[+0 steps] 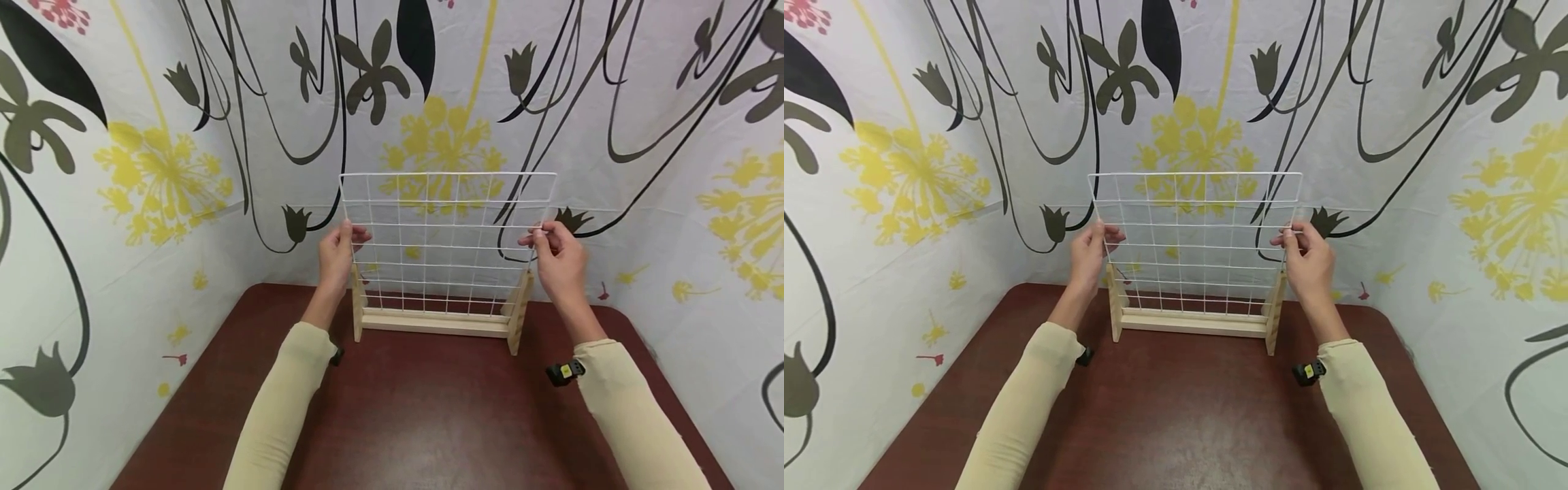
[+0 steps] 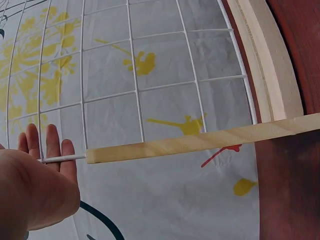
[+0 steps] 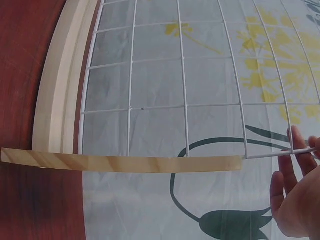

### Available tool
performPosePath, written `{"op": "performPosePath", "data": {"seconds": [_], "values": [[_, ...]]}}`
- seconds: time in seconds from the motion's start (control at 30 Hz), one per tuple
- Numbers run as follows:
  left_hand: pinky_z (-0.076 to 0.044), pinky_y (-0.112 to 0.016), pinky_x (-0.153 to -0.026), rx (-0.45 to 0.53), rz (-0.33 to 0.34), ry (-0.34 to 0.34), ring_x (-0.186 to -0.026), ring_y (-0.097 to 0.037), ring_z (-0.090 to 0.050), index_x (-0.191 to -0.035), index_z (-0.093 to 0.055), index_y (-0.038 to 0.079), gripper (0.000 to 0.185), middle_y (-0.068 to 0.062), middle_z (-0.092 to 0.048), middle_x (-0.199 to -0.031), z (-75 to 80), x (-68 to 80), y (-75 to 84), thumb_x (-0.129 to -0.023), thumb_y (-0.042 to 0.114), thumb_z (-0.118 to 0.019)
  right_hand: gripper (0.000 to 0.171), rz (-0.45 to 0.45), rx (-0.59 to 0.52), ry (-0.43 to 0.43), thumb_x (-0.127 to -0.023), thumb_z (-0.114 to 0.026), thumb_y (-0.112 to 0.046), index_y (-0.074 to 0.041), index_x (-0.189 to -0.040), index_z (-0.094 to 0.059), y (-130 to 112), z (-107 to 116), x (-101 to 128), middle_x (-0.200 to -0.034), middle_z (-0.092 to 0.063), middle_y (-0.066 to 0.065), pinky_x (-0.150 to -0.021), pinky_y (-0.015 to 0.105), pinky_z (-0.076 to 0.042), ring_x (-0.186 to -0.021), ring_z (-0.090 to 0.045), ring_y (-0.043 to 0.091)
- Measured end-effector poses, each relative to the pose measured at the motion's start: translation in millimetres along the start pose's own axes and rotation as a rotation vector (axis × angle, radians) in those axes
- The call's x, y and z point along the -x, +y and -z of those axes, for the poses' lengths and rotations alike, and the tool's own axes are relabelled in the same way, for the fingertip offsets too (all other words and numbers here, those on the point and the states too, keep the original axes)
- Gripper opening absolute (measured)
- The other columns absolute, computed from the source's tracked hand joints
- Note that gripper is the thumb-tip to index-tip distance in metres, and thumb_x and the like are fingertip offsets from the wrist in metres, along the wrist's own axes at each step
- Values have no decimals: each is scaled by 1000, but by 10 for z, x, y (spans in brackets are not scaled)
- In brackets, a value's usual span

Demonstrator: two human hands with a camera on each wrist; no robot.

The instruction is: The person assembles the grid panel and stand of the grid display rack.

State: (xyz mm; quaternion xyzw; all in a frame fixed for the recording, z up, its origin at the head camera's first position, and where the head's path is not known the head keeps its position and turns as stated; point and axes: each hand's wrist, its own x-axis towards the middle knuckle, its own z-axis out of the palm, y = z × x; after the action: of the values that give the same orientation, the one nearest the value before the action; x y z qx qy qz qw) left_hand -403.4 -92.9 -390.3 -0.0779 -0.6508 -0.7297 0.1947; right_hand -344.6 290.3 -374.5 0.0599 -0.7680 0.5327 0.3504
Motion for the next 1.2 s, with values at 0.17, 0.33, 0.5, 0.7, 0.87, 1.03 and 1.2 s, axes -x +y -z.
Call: {"op": "performPosePath", "data": {"seconds": [0.17,0.33,0.5,0.7,0.87,1.03,1.2], "values": [[-57,-49,-106,-10,11,5,-97,-15,-77,-110,-73,-4,53,-25,-77,-107,6,22,-66,-112,44,-49,23,-25,30,-6,-109,-59,-13,7,-116,-68,21,-4,44,-85,-78,-16,-72,10,-44,-85,-66,-7],[-58,-48,-105,1,23,-1,-98,-18,-76,-111,-73,-4,54,-26,-77,-109,4,46,-114,-112,45,-50,23,-15,32,-13,-108,-59,-10,9,-115,-68,-85,17,111,-83,-77,-18,-69,11,-43,-83,-66,-6],[-58,-45,-105,-15,36,2,-100,-19,-76,-110,-74,-1,53,-23,-78,-108,5,59,-138,-112,46,-50,23,5,9,-28,-107,-58,-7,13,-116,-66,-149,32,154,-83,-79,-15,-65,12,-41,-80,-65,-5],[-59,-40,-104,-16,27,-16,-98,-14,-76,-110,-74,2,52,-10,-79,-100,-10,73,-138,-111,48,-50,23,-7,8,-12,-109,-58,-10,9,-116,-68,-5,32,161,-84,-77,-13,-69,12,-43,-87,-68,-5],[-58,-44,-105,-31,31,-16,-102,-22,-76,-109,-74,2,53,-14,-78,-100,-13,87,-146,-111,49,-50,24,-17,41,-12,-110,-57,-13,6,-118,-69,228,26,133,-88,-81,1,-74,13,-43,-91,-66,-7],[-59,-41,-101,-65,40,-21,-111,-33,-75,-110,-73,2,57,-21,-78,-105,-1,87,-172,-111,53,-48,22,18,62,-10,-109,-57,-11,6,-115,-71,354,11,133,-96,-79,25,-77,9,-44,-89,-66,-12],[-60,-37,-83,-91,87,-25,-116,-28,-74,-109,-74,7,61,-8,-79,-101,18,81,-185,-108,62,-47,23,34,101,-10,-110,-59,-16,0,-115,-74,384,3,150,-102,-77,28,-78,7,-44,-89,-65,-15]]}}
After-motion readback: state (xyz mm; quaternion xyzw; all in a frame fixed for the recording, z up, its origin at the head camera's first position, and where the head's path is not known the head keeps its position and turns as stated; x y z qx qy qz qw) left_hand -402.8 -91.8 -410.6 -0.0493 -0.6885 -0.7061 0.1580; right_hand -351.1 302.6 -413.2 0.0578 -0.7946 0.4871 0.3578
